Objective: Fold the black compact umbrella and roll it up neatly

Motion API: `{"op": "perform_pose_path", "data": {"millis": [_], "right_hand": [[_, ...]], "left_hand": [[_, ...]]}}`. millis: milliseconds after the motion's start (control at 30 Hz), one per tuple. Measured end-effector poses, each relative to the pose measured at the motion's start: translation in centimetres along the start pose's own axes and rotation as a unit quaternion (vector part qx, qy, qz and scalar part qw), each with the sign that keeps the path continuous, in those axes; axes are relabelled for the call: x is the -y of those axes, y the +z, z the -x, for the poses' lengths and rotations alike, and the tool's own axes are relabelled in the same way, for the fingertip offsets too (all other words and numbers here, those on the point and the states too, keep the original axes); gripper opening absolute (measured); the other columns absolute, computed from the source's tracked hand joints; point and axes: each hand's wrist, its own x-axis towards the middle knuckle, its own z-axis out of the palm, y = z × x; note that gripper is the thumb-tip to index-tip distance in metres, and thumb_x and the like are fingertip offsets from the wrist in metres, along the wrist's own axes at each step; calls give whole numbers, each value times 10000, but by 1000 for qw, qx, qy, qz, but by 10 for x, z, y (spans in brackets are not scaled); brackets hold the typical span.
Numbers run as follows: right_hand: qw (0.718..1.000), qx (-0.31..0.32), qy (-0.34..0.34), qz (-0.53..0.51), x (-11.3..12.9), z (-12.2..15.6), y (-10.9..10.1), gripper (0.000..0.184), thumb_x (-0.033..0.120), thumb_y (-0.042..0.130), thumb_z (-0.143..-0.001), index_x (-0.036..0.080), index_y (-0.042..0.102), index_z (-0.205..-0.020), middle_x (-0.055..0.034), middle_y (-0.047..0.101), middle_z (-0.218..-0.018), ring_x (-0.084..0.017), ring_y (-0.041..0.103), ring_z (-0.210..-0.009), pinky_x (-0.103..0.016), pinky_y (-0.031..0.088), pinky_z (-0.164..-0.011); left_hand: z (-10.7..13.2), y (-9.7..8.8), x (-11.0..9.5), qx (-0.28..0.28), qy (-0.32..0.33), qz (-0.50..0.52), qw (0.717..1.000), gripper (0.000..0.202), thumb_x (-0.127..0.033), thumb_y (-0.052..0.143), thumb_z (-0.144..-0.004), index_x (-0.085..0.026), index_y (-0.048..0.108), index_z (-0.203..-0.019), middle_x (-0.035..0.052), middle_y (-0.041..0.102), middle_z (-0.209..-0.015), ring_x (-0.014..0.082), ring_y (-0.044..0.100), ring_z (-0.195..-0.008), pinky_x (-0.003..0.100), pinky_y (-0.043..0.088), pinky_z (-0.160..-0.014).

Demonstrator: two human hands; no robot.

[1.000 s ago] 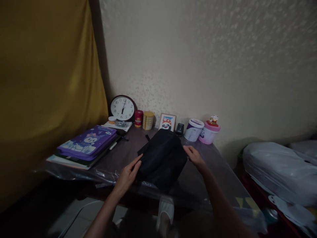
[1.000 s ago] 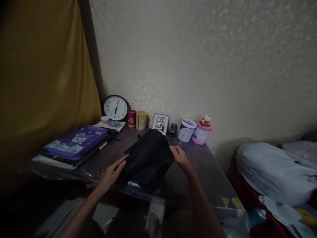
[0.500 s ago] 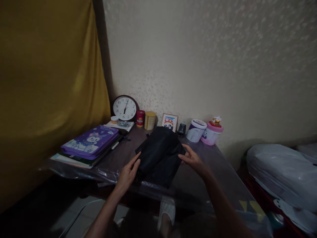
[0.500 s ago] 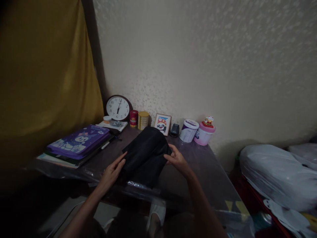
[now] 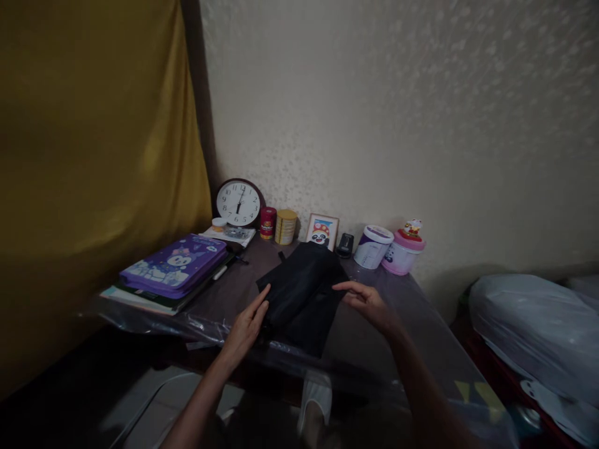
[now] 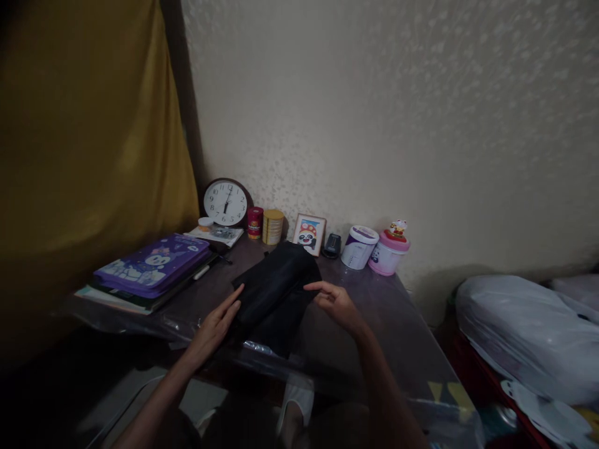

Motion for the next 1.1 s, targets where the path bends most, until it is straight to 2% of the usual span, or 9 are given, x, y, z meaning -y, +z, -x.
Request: {"op": "perform_pose_path", "data": {"millis": [67, 200, 367, 533, 800, 867, 933, 1000, 1100], "right_hand": [[1000, 5, -10, 11, -1, 0, 1, 285, 242, 514, -714, 221, 637, -970, 0, 644, -764, -132, 566, -655, -243, 454, -593], [997, -50, -40, 43, -3, -4, 4, 174, 248, 553, -699, 217, 667, -827, -10, 668, -826, -159, 595, -776, -280, 455, -718], [992, -112, -55, 6, 1, -9, 8, 134, 279, 541, -722, 209, 639, -779, -2, 652, -692, -152, 605, -671, -265, 468, -635], [988, -135, -58, -40, 0, -16, 15, 145, 319, 570, -710, 197, 621, -770, -6, 632, -650, -150, 603, -625, -264, 468, -613], [983, -176, -42, -22, -6, -28, 23, 180, 363, 595, -698, 184, 588, -719, 5, 582, -589, -126, 547, -548, -241, 435, -543], [983, -177, -45, 11, -6, -29, 25, 184, 371, 579, -716, 188, 591, -728, 6, 579, -586, -122, 536, -538, -241, 432, -540], [981, -180, -60, 44, -6, -30, 27, 176, 364, 572, -729, 193, 591, -765, 5, 583, -612, -120, 535, -551, -244, 440, -556], [978, -180, -87, 60, -6, -30, 30, 206, 339, 573, -735, 201, 572, -887, 2, 593, -671, -124, 550, -598, -247, 455, -587], [972, -176, -137, 70, -6, -28, 35, 360, 306, 585, -735, 210, 481, -1066, -15, 611, -792, -136, 577, -702, -270, 476, -668]], "left_hand": [[0, 1, 1, 8, 2, 7, 1000, 495, -447, 323, -868, -252, 320, -1323, -21, 372, -1362, 138, 337, -1248, 299, 237, -1044], [0, 2, 3, 18, 10, 8, 1000, 499, -443, 323, -870, -235, 317, -1324, -13, 384, -1355, 135, 347, -1243, 299, 237, -1045], [0, 5, 3, 30, 11, -10, 999, 495, -452, 318, -867, -251, 323, -1319, -16, 425, -1327, 152, 385, -1220, 310, 279, -1025], [2, 14, 1, 59, 11, -17, 998, 488, -452, 308, -860, -252, 361, -1302, -21, 493, -1273, 185, 438, -1182, 339, 331, -992], [9, 22, -7, 92, 2, -4, 996, 474, -470, 321, -845, -260, 456, -1247, 3, 578, -1180, 204, 519, -1091, 332, 394, -919], [11, 21, -9, 97, -10, 15, 995, 484, -485, 330, -838, -257, 465, -1243, 18, 632, -1084, 207, 589, -966, 320, 448, -830], [12, 21, -10, 113, -35, 42, 992, 504, -500, 322, -837, -252, 448, -1257, 22, 680, -887, 185, 633, -712, 289, 494, -635], [13, 22, -10, 132, -68, 77, 986, 538, -520, 316, -833, -235, 415, -1278, 0, 644, -669, 139, 554, -458, 242, 441, -430], [13, 24, -8, 137, -88, 126, 979, 569, -543, 342, -815, -196, 417, -1260, -38, 542, -537, 96, 436, -336, 204, 363, -328]]}}
